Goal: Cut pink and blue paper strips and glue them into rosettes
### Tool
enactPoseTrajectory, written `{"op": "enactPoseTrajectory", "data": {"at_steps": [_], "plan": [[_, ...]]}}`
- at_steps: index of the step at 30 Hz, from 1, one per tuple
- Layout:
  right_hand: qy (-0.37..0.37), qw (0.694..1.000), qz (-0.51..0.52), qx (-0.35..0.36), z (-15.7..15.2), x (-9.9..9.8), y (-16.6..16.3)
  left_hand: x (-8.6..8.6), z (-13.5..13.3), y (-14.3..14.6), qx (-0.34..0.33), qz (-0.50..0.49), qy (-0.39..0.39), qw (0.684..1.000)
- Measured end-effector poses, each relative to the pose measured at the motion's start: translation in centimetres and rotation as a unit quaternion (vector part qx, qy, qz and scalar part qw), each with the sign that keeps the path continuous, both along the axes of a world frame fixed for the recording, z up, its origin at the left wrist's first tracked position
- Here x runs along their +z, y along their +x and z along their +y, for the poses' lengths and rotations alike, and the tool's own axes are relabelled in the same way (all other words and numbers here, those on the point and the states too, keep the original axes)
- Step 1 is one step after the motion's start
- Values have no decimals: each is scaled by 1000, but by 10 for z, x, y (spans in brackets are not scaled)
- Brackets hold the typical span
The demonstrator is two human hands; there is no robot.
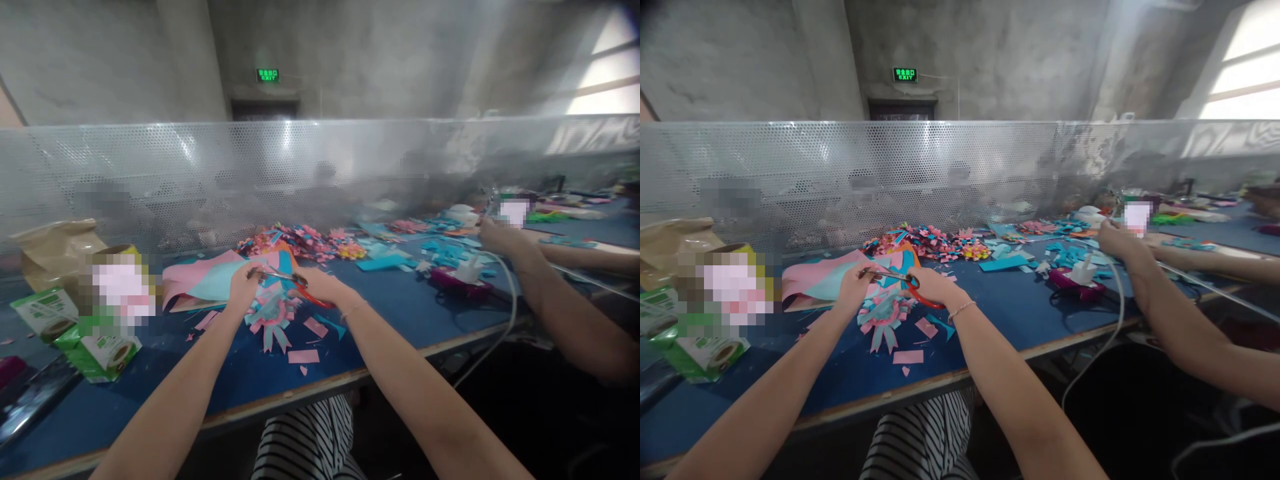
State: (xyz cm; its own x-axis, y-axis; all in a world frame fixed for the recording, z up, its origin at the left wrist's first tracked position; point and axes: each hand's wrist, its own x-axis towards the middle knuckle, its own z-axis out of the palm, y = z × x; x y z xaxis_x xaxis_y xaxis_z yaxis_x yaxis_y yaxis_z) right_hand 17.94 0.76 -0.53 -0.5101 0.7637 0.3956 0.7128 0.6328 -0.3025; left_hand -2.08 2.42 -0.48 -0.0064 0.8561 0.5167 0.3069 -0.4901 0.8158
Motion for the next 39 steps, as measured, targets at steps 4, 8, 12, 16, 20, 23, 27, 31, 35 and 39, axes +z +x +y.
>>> {"op": "enactPoseTrajectory", "data": {"at_steps": [4, 8, 12, 16, 20, 23, 27, 31, 35, 39], "plan": [[-4, 1000, 1, 1, -2, 1, 0, 2, -2, 1, -10, -16, 1, 1000], [-12, 1000, 1, -6, -4, 3, 0, 5, -5, 2, -9, -4, -2, 1000], [-17, 1000, -5, -10, -5, 4, 0, 5, -7, 2, -18, 13, 5, 1000], [-19, 1000, -3, -18, -8, 5, 0, 6, -7, 2, -18, 1, 0, 1000], [-26, 999, 4, -18, -11, 7, 0, 6, -7, 3, -20, -30, -15, 999], [-36, 999, 6, -23, -11, 7, -1, 7, -7, 4, -24, -60, -30, 997], [-44, 999, 16, -23, -12, 8, 0, 10, -10, 4, -33, -101, -51, 993], [-51, 998, 19, -21, -13, 9, 0, 9, -9, 3, -22, -100, -47, 994], [-58, 998, 17, -15, -14, 10, 0, 7, -4, 2, -51, -145, -65, 986], [-54, 999, 6, 1, -14, 10, 1, 9, -4, 2, -80, -239, -101, 962]]}}
